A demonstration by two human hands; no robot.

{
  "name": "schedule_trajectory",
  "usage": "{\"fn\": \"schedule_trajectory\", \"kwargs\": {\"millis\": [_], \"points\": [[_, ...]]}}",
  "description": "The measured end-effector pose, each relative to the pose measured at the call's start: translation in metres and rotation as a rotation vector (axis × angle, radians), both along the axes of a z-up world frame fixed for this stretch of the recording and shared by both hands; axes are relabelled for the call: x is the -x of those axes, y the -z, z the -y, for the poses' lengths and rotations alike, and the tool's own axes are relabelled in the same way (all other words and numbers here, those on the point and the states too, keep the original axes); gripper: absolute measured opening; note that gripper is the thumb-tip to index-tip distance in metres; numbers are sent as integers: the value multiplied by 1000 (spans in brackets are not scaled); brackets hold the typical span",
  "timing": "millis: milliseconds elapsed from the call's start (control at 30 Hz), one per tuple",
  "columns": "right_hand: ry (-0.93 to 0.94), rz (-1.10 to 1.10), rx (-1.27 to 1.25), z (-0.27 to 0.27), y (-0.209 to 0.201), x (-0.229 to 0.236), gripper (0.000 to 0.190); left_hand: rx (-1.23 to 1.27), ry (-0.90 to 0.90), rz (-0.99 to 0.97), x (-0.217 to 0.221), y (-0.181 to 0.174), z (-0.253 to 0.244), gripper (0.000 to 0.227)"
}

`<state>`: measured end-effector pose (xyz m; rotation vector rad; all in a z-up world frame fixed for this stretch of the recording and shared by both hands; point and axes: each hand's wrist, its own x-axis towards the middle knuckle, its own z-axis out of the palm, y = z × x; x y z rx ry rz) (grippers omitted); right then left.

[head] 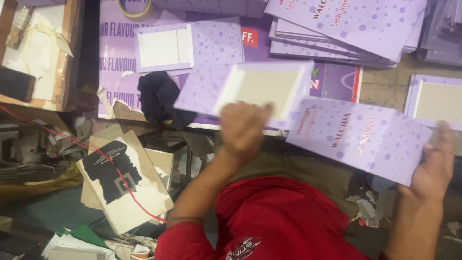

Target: The person folds purple printed paper sheets into small rectangular packets on a cluttered workbench. They repeatedly pick up a sheet, fold it, and stack the finished packets. A black cloth is used to wipe the surface between folds.

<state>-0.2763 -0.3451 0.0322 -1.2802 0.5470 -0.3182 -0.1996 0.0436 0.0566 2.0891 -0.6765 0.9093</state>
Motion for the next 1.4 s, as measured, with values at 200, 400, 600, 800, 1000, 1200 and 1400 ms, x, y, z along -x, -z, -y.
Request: {"fn": "schedule_trajectory", "kwargs": {"millis": [200, 400, 600, 800, 1000, 1200, 1400], "points": [[-34, -22, 53, 27, 3, -3, 39, -435, 67, -64, 2, 52, 42, 38], [-103, -24, 154, 73, 29, 7, 33, -261, 141, -263, 6, 64, 45, 51], [-144, -10, 306, 87, 46, 8, 31, -357, -865, -421, -6, 33, -67, 81], [-134, -21, 828, 60, 65, 12, 28, -289, -930, -764, -18, 73, -153, 82], [-192, -220, 1460, 20, 44, 5, 46, -133, -1120, -336, -1, 24, -129, 63], [-786, 79, 1320, -117, 10, -75, 108, -46, -469, -396, -2, 12, -26, 56], [-1148, 18, 1484, -195, 10, -162, 139, -218, -470, -699, -42, 60, 21, 63]]}}
